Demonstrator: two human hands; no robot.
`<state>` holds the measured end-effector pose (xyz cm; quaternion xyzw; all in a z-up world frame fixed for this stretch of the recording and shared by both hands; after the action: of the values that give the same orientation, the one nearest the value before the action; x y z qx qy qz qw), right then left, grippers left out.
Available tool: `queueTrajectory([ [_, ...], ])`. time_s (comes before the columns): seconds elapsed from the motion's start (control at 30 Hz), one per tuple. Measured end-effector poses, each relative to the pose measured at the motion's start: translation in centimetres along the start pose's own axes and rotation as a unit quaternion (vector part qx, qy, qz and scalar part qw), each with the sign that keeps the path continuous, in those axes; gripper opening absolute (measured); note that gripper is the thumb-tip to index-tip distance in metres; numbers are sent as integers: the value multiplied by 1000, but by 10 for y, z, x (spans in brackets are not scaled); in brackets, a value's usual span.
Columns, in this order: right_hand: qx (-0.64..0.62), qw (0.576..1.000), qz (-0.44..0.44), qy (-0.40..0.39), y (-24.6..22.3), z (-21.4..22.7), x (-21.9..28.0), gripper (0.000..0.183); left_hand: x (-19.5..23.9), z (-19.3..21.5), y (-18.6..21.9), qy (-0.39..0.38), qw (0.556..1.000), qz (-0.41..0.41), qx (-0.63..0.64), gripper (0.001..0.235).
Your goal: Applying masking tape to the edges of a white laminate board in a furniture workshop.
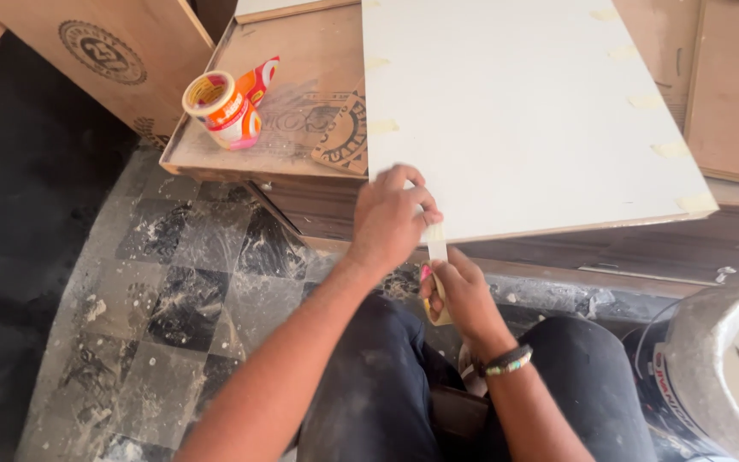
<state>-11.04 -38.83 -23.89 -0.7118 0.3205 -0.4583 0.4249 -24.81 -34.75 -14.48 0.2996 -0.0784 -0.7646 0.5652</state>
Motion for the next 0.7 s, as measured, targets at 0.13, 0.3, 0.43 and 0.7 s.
queueTrajectory([
  [0.13,-53,989,139,-16,17,-2,-8,33,4,-1,-3,107,993,-13,36,55],
  [0.3,-18,980,195,33,48,9,-47,29,14,-38,-12,-74,984,-96,-133,58],
  [0.43,-43,975,217,18,66,11,-68,25,8,-46,-3,-131,964,-59,-225,89],
  [0.7,-139,977,151,-51,73,15,-79,34,30,-64,-17,-42,959,-80,-267,79],
])
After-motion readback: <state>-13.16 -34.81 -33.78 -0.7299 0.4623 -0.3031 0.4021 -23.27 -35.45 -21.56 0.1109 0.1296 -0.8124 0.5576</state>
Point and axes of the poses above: each hand's wrist, its own x-axis away from the middle knuckle, its own z-axis out of the back of the hand, y = z × x, the point moved 3 cm from there along -x, towards the middle knuckle, and after that the axes turned 3 degrees about -y, right-handed, at the moved point
